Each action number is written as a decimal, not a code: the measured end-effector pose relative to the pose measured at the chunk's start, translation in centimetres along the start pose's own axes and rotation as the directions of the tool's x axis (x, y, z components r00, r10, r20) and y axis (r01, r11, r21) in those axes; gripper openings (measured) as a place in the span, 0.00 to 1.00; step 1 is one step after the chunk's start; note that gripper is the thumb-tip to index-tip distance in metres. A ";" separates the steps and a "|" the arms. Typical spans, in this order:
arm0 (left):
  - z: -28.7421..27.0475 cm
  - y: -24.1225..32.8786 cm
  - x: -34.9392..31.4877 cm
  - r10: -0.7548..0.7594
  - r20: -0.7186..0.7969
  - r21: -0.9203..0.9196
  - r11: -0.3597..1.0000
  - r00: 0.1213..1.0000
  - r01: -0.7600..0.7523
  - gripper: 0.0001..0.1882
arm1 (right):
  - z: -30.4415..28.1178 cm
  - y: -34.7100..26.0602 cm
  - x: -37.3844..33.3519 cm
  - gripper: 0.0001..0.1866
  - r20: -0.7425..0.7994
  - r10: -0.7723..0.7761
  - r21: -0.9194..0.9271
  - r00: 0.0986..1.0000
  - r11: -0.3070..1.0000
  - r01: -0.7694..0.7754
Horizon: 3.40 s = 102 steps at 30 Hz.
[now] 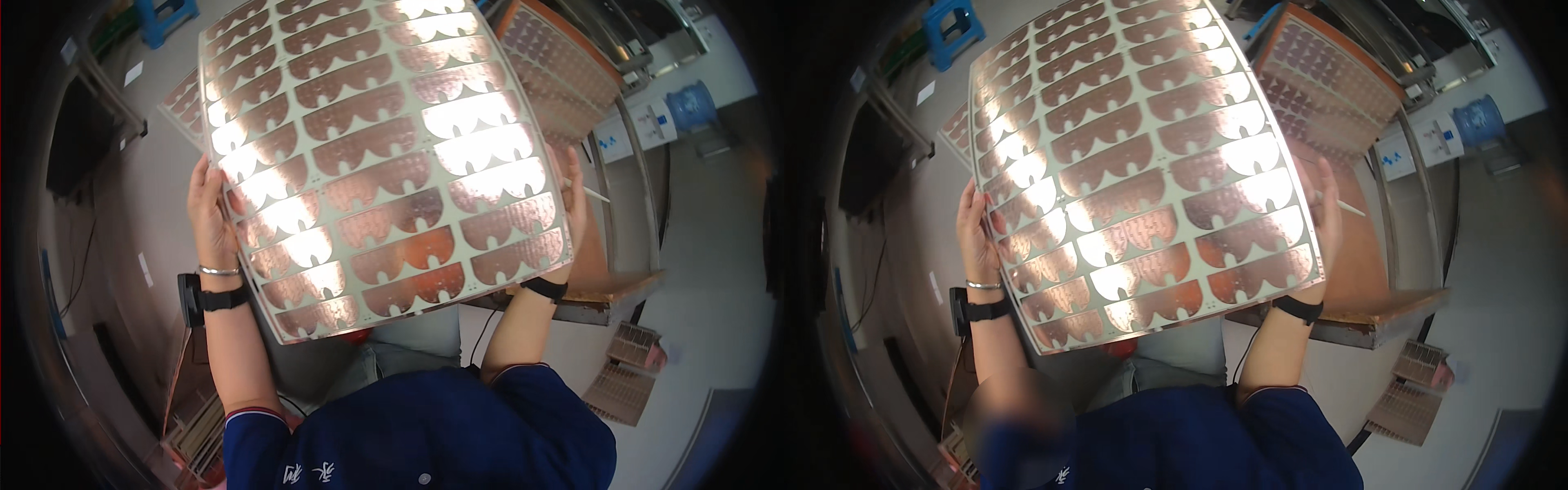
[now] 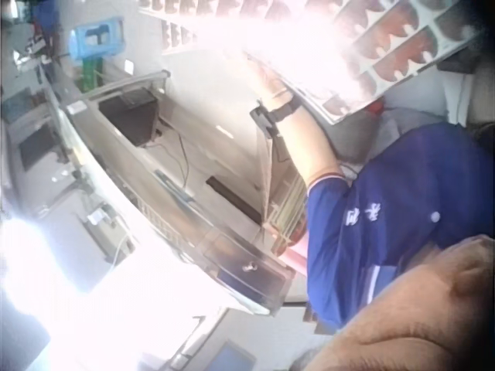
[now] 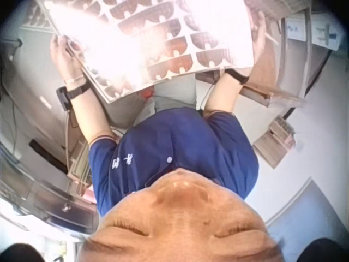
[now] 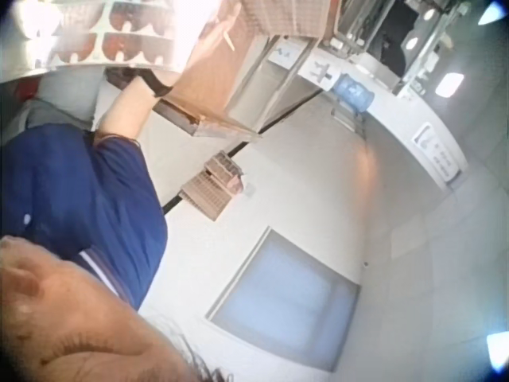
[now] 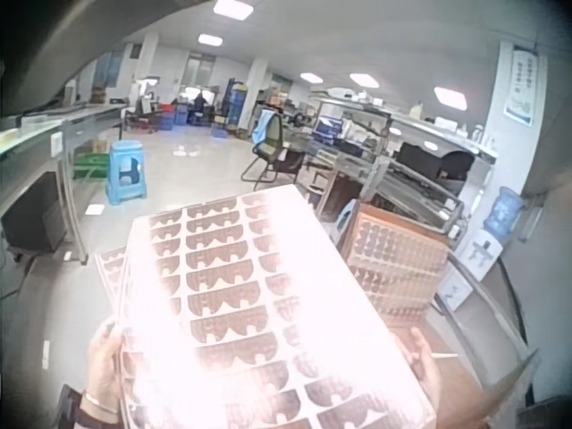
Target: Inspecting large sheets of flexible printed circuits or antenna arrays by holding them up to the light and flipping through a stack.
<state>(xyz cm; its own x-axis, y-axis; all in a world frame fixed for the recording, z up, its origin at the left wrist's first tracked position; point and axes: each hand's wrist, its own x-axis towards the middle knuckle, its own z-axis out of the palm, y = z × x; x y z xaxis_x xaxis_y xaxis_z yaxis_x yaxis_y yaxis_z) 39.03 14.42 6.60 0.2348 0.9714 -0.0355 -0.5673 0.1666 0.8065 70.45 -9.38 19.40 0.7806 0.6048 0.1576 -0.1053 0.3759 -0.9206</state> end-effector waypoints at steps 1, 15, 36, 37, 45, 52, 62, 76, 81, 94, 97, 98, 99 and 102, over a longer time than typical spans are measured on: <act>0.7 0.1 -0.1 0.009 -0.042 0.064 0.998 0.999 -0.007 0.20 | -0.2 0.0 0.1 0.22 0.040 0.013 0.033 0.999 0.999 -0.014; 1.4 1.3 -0.4 0.008 -0.078 0.150 0.989 0.997 0.004 0.19 | -1.6 -0.3 0.2 0.25 0.007 0.138 -0.206 0.990 0.969 -0.134; 2.5 3.2 0.2 0.136 0.022 0.015 0.990 0.990 -0.137 0.22 | -3.7 3.6 0.4 0.16 0.038 0.327 -0.399 0.944 0.871 -0.285; 2.6 3.2 0.2 0.145 0.021 0.013 0.989 0.989 -0.146 0.22 | -3.8 3.9 0.4 0.16 0.046 0.323 -0.398 0.945 0.874 -0.280; 2.8 3.9 -0.6 0.196 0.056 -0.023 0.980 0.979 -0.195 0.23 | -4.7 4.5 0.7 0.12 0.095 0.291 -0.324 0.952 0.913 -0.247; 3.5 4.5 -1.1 0.182 0.086 -0.061 0.982 0.979 -0.177 0.26 | -5.5 5.2 0.8 0.12 0.029 0.314 -0.260 0.949 0.919 -0.296; 3.0 4.3 -1.3 0.177 0.107 -0.141 0.977 0.978 -0.162 0.25 | -5.6 4.8 0.1 0.15 0.129 0.284 -0.174 0.950 0.950 -0.261; 0.5 1.6 1.7 0.071 0.238 -0.264 0.965 0.969 -0.006 0.25 | -6.8 3.6 2.7 0.24 0.267 0.203 -0.486 0.942 0.872 -0.050; 1.0 1.3 1.0 0.084 0.196 -0.177 0.983 0.977 -0.049 0.24 | -6.1 3.4 2.3 0.24 0.312 0.186 -0.508 0.932 0.862 -0.002; 2.1 2.4 0.7 0.175 0.200 -0.176 0.974 0.964 -0.140 0.23 | -6.8 4.7 2.0 0.24 0.234 0.337 -0.502 0.912 0.845 -0.184; 2.4 2.9 0.5 0.199 0.193 -0.193 0.968 0.961 -0.162 0.23 | -6.4 4.7 1.9 0.24 0.220 0.334 -0.529 0.916 0.830 -0.176; 2.2 2.9 0.5 0.201 0.199 -0.199 0.967 0.959 -0.161 0.23 | -6.2 4.7 1.9 0.24 0.218 0.339 -0.541 0.915 0.823 -0.176; 2.1 3.1 0.5 0.204 0.190 -0.198 0.966 0.960 -0.166 0.23 | -6.0 4.8 2.0 0.24 0.224 0.344 -0.543 0.912 0.821 -0.176; 2.2 3.2 0.3 0.187 0.176 -0.188 0.970 0.966 -0.153 0.23 | -5.7 4.9 1.7 0.24 0.208 0.296 -0.525 0.932 0.838 -0.149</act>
<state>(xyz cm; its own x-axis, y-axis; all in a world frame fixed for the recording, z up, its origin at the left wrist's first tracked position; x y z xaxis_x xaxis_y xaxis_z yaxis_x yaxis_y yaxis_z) 39.00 14.87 10.45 0.2600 0.9401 0.2204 -0.7350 0.0446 0.6766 74.72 -10.50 13.10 0.5687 0.8210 -0.0510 0.1187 -0.1433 -0.9825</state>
